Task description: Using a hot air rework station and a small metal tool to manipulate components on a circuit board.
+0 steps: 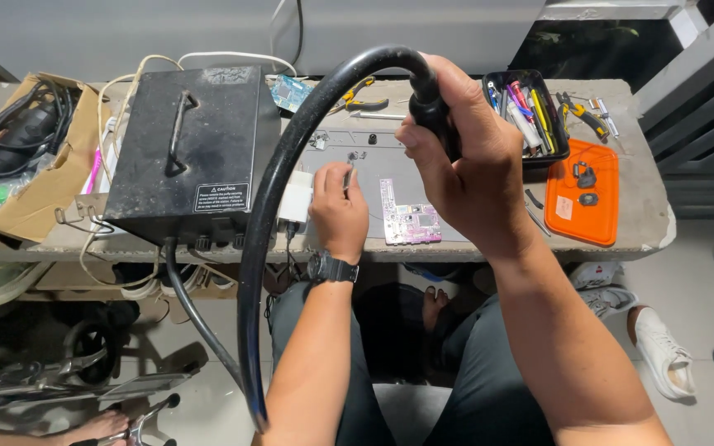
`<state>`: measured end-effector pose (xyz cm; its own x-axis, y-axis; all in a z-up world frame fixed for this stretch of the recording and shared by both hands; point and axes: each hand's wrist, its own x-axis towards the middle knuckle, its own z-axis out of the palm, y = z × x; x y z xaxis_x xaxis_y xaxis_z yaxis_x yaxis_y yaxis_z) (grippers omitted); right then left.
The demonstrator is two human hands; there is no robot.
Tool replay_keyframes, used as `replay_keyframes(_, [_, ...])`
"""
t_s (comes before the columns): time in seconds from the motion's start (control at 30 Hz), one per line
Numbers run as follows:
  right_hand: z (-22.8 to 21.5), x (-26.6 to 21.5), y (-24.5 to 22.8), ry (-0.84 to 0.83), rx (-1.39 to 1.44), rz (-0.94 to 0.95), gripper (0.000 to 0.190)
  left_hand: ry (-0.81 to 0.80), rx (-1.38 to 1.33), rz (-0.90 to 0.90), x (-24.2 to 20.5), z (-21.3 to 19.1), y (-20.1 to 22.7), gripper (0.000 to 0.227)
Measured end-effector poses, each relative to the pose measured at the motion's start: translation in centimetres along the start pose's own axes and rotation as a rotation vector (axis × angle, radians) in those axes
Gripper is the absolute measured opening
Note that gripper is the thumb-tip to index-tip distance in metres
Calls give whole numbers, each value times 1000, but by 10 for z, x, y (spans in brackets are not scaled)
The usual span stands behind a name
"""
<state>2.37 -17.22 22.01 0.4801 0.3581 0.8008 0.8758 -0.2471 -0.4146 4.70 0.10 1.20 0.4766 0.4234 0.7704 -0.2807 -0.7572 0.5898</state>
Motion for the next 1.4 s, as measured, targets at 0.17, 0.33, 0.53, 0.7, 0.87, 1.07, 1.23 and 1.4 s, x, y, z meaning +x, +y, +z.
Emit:
replay_keyframes(0.17, [-7, 3, 0, 20, 19, -21, 43, 12, 163, 77, 29, 11, -15, 17])
replay_keyframes(0.33, [-8, 11, 4, 56, 40, -26, 41, -19, 283, -16, 54, 14, -29, 26])
replay_keyframes(0.53, [-6, 14, 18, 85, -4, -59, 43, -214, 260, -297, 70, 5, -38, 20])
replay_keyframes(0.7, [-2, 10, 25, 89, 45, -21, 40, -105, 167, -339, 74, -14, -30, 18])
replay_keyframes(0.87, [0, 9, 21, 64, 81, 20, 41, -188, -142, -439, 35, -26, 37, 12])
replay_keyframes(1.07, [0, -4, 29, 5, 317, 84, 44, -302, -410, -612, -21, -28, 41, 11])
replay_keyframes(1.23, [11, -19, 41, 53, 415, 174, 44, -329, -366, -665, -28, -27, 25, 9])
replay_keyframes(1.4, [28, -22, 57, 107, 427, 186, 42, -334, -308, -528, -24, -27, 31, 5])
